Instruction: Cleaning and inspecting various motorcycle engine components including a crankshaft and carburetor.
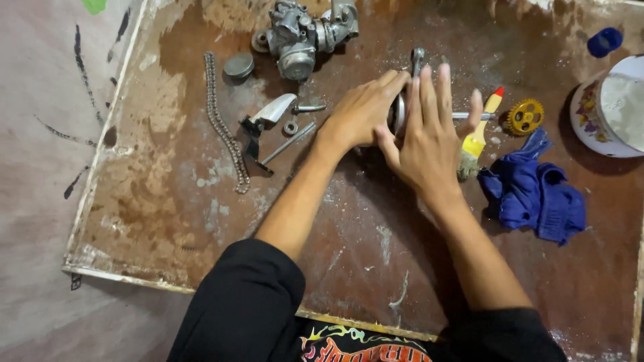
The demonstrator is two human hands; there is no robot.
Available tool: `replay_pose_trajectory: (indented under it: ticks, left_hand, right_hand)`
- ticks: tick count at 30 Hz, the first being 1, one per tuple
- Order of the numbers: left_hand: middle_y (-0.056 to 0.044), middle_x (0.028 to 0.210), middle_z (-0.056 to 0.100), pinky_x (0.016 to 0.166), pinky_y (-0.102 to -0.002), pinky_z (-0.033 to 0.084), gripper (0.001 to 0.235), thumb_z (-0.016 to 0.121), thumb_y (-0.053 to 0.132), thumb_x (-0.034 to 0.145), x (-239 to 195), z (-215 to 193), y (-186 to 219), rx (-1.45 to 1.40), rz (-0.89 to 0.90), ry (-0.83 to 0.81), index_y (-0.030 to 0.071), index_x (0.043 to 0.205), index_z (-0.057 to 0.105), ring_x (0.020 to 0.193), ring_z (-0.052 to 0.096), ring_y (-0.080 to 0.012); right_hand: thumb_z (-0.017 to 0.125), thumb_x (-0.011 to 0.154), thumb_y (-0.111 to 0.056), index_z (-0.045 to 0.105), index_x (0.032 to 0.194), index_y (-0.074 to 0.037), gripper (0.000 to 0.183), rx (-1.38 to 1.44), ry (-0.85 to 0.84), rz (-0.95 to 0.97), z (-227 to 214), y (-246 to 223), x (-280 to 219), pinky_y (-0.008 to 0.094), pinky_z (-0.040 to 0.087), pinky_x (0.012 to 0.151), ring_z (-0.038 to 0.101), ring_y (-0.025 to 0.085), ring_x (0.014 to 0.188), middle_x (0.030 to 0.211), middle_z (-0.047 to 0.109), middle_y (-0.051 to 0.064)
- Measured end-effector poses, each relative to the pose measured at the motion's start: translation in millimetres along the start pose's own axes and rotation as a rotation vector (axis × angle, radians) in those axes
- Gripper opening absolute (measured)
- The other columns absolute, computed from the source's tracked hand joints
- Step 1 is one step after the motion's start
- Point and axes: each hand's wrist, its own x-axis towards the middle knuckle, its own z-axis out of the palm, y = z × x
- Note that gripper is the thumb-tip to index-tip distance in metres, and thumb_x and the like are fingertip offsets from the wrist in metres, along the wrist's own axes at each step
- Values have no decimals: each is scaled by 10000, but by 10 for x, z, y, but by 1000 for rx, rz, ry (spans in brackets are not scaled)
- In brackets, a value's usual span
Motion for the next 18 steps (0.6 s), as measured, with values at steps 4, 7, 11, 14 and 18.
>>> replay_pose_trajectory:
  ticks: [4,7,11,14,18]
  left_hand:
    - [-313,1382,478,1045,-559,481,1143,1012,306,556,59,197,-180,50,306,344,-93,1407,361,1249,549,-467]
    - [-183,1409,545,1046,-474,517,1046,949,223,520,-33,-372,336,-57,-52,-43,-7,1388,413,1262,576,-407]
    - [-173,1401,552,1077,-442,531,1161,974,345,426,11,-105,148,-22,-27,-58,-24,1371,408,1268,603,-351]
    - [-271,1388,506,1002,-526,498,1054,956,284,544,32,25,51,-1,137,162,-68,1363,392,1217,573,-447]
    - [-189,1318,593,1006,-490,542,887,897,259,597,11,-171,188,-20,6,59,-3,1312,442,1208,622,-405]
  right_hand:
    - [555,1126,-598,574,1462,98,773,-100,29,-7,124,102,-30,573,-11,1261,282,298,1594,1634,466,184]
    - [560,1089,-579,601,1468,66,749,-185,-8,-32,-17,19,-296,542,-3,1290,289,288,1598,1628,490,160]
    - [596,1079,-552,603,1460,91,747,-90,-11,-54,-54,72,-95,559,27,1250,309,331,1591,1626,503,191]
    - [635,1124,-543,583,1444,108,728,-44,14,-46,-53,86,-30,579,55,1240,332,333,1592,1610,492,194]
    - [666,1058,-441,583,1498,63,674,-58,-26,-26,-277,-17,-206,551,92,1243,356,302,1587,1621,485,188]
